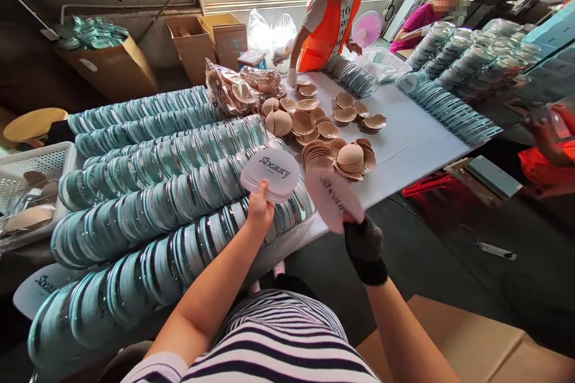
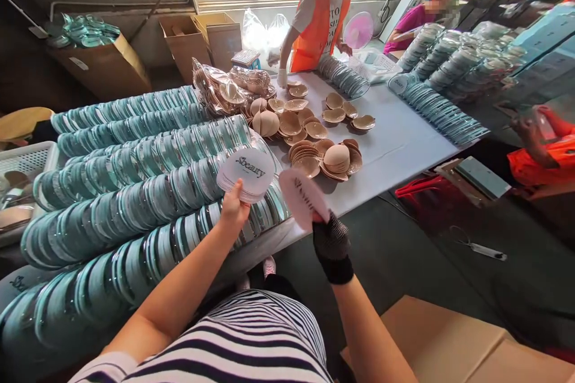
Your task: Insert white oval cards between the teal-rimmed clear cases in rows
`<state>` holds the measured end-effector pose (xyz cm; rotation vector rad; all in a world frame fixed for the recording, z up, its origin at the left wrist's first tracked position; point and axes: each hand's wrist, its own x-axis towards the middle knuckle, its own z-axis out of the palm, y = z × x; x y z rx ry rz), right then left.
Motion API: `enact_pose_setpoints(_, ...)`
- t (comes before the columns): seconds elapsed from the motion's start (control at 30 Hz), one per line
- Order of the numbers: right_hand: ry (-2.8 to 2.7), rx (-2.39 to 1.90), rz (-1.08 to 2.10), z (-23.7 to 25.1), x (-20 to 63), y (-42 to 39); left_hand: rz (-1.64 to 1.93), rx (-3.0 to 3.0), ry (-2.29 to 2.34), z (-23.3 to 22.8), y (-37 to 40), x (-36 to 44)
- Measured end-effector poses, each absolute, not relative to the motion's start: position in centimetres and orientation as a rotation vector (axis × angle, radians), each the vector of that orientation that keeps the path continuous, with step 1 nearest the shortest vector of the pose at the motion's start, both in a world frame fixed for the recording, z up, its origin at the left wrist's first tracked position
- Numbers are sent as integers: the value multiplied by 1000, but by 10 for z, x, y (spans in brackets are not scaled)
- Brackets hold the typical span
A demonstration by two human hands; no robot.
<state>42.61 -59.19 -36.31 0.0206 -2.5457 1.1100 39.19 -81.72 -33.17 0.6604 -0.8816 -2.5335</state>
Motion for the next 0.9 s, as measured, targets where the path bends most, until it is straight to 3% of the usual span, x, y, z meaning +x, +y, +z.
enact_pose_setpoints(0.17,-2793,525,870,-381,472,-586,-2588,764,-762,-332,-838,384)
enact_pose_setpoints(0.43,-2955,550,390,-358,451,-621,-2579,746,-770,-339,-839,385)
enact_pose_setpoints(0.9,-3043,640,519,-353,467,-621,-2586,759,-741,-337,-837,382)
